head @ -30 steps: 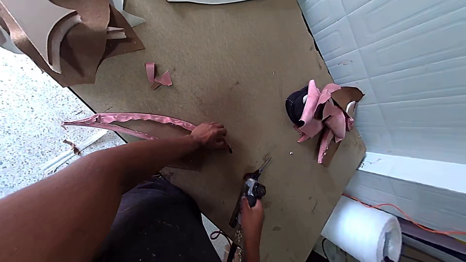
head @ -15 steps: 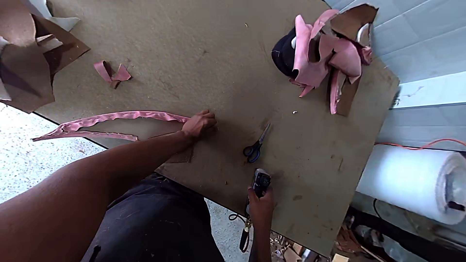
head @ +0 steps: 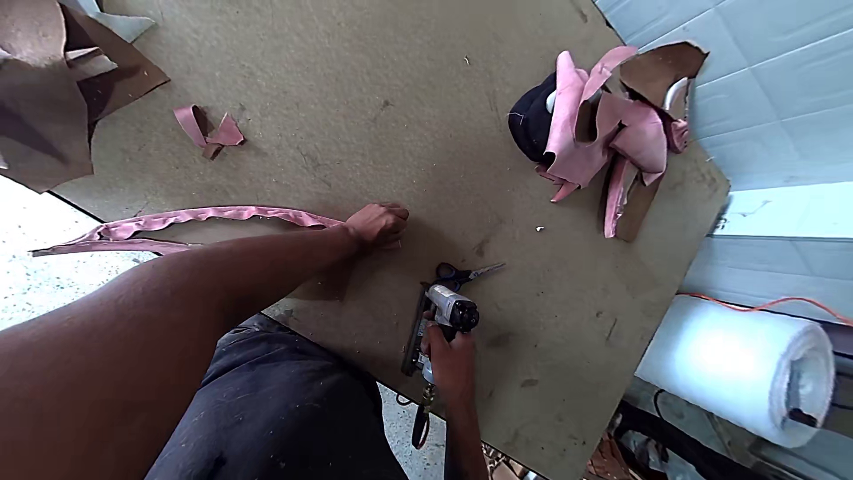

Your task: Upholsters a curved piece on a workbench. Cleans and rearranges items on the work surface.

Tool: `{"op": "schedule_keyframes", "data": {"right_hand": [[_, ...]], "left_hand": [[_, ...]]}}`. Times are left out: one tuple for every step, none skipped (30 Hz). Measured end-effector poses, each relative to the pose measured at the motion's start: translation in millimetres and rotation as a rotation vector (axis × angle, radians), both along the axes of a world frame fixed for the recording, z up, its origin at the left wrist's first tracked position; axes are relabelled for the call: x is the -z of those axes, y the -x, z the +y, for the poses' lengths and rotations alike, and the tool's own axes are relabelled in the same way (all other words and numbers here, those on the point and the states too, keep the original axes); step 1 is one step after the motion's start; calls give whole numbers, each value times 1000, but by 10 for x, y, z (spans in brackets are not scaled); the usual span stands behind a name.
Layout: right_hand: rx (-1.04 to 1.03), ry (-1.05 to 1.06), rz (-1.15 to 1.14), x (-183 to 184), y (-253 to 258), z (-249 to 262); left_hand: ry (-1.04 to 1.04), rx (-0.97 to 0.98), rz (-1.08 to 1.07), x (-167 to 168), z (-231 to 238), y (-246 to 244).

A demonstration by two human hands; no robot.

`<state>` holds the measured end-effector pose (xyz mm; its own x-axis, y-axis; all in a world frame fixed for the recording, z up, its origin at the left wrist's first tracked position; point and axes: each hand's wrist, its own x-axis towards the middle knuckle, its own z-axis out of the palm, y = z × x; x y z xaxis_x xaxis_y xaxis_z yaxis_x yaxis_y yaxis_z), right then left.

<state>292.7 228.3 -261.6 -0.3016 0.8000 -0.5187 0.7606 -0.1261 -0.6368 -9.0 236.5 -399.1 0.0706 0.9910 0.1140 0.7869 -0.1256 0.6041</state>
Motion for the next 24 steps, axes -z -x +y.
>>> {"op": "schedule_keyframes", "data": {"right_hand": [[-28, 9, 31, -20, 127, 6], [-58, 22, 47, -33, 252, 20], [-90, 34, 48, -42, 368, 42], [-127, 41, 28, -53, 475, 70], [-163, 48, 6, -57, 579, 104], [-191, 51, -13, -60, 687, 131], [-210, 53, -45, -74, 780, 141], [-221, 52, -82, -91, 852, 148], [-228, 49, -113, -103, 915, 161], [-235, 43, -148, -109, 972, 168], [-243, 39, -175, -101, 1019, 167], [-251, 37, -197, -90, 1059, 166], [-256, 35, -211, -78, 1095, 170], [-259, 32, -225, -66, 1125, 178], [-259, 26, -244, -58, 1142, 179], [-262, 15, -268, -58, 1158, 183], [-269, 1, -285, -59, 1176, 188], [-274, -10, -302, -72, 1180, 181], [-278, -14, -319, -91, 1187, 177], [-281, -20, -327, -98, 1214, 181], [-284, -22, -327, -99, 1237, 179], [-284, -21, -322, -106, 1251, 171], [-280, -20, -318, -116, 1254, 167], [-279, -22, -316, -126, 1257, 166]], "left_hand": [[-14, -8, 17, 21, 12, 5], [-20, -10, 34, 33, 25, 21], [-12, -9, 46, 34, 32, 30], [0, -7, 48, 31, 42, 33], [12, -7, 43, 27, 49, 38], [22, -12, 33, 25, 47, 50], [35, -14, 19, 20, 32, 56], [43, -14, 7, 24, 24, 48], [42, -12, 2, 27, 37, 40], [42, -9, -1, 26, 48, 39], [44, -7, -1, 26, 43, 39], [44, -10, 2, 33, 34, 38], [46, -12, 4, 27, 31, 43], [49, -16, 2, 16, 32, 51], [53, -18, -6, 4, 31, 50], [54, -19, -16, -5, 28, 44], [53, -25, -32, -8, 28, 45], [51, -29, -49, -7, 24, 38], [49, -33, -62, -1, 20, 20], [48, -38, -71, 7, 24, 26], [49, -45, -77, 19, 23, 40], [53, -50, -82, 30, 18, 40], [54, -52, -86, 36, 25, 33], [53, -54, -87, 37, 36, 20]]}}
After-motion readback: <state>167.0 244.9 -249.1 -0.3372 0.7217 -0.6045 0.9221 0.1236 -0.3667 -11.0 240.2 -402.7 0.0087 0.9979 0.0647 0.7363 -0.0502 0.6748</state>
